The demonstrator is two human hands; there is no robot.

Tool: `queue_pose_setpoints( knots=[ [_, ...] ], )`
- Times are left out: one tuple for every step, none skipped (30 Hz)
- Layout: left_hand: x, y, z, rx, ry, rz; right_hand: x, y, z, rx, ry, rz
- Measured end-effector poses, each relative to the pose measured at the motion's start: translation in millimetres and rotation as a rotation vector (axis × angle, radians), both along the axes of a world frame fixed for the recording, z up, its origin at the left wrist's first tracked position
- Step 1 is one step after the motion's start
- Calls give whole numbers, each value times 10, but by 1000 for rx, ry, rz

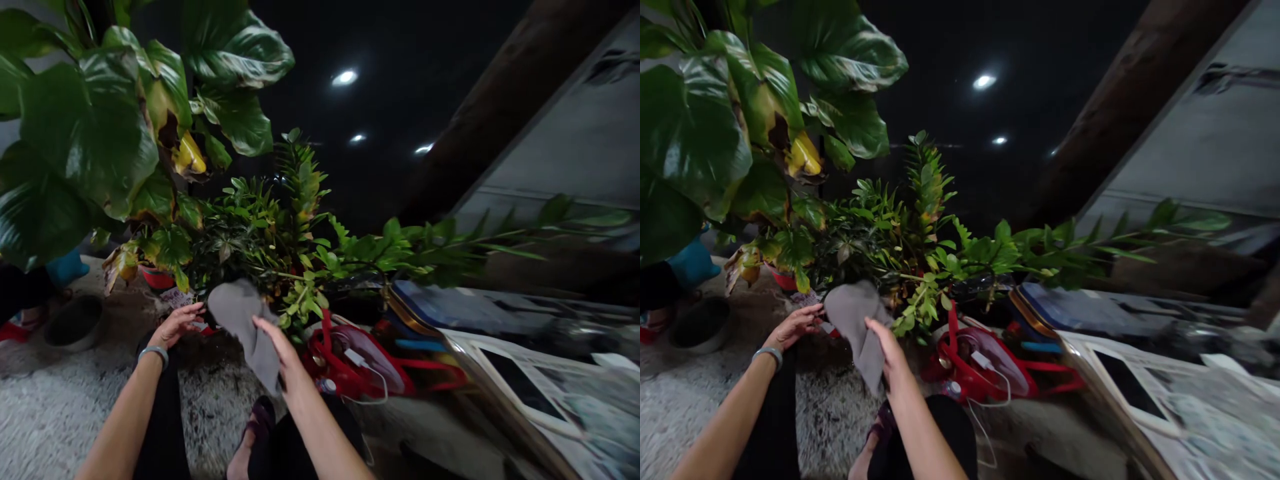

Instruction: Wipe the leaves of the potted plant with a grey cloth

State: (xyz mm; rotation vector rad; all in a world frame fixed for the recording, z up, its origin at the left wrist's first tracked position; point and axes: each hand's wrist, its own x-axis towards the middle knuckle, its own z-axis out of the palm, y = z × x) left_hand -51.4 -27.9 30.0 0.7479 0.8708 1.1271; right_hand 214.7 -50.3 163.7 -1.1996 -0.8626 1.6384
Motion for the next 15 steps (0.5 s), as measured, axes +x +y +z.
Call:
queue_pose_setpoints(
  knots=[
    [-3,15,-28,6,7,14,-4,-141,3,-41,29,48],
    [-4,29,-55,15,13,27,-9,-236,60,-81,66,84],
    [-4,42,-78,25,14,33,-20,-274,165,-102,106,107],
    [-2,51,-96,33,9,36,-39,-254,303,-86,143,113],
    [1,56,-106,34,0,33,-69,-181,455,-36,173,98],
    [5,57,-109,28,-8,28,-111,-67,600,40,195,69],
    [9,54,-106,19,-14,21,-163,70,718,112,215,34],
    [13,48,-99,12,-17,13,-220,212,792,152,232,4],
    [16,41,-89,8,-18,5,-276,338,812,148,241,-13],
    [17,34,-79,9,-20,-3,-325,429,774,104,238,-19],
    [15,28,-71,11,-25,-9,-361,474,683,38,225,-15],
    [10,24,-65,14,-35,-9,-379,465,552,-29,203,-10],
    [2,24,-63,15,-46,-4,-377,406,397,-82,176,-5],
    [-9,25,-65,16,-55,4,-357,304,238,-118,153,-3],
    [-21,28,-71,16,-58,12,-326,172,95,-142,140,-3]
  ],
)
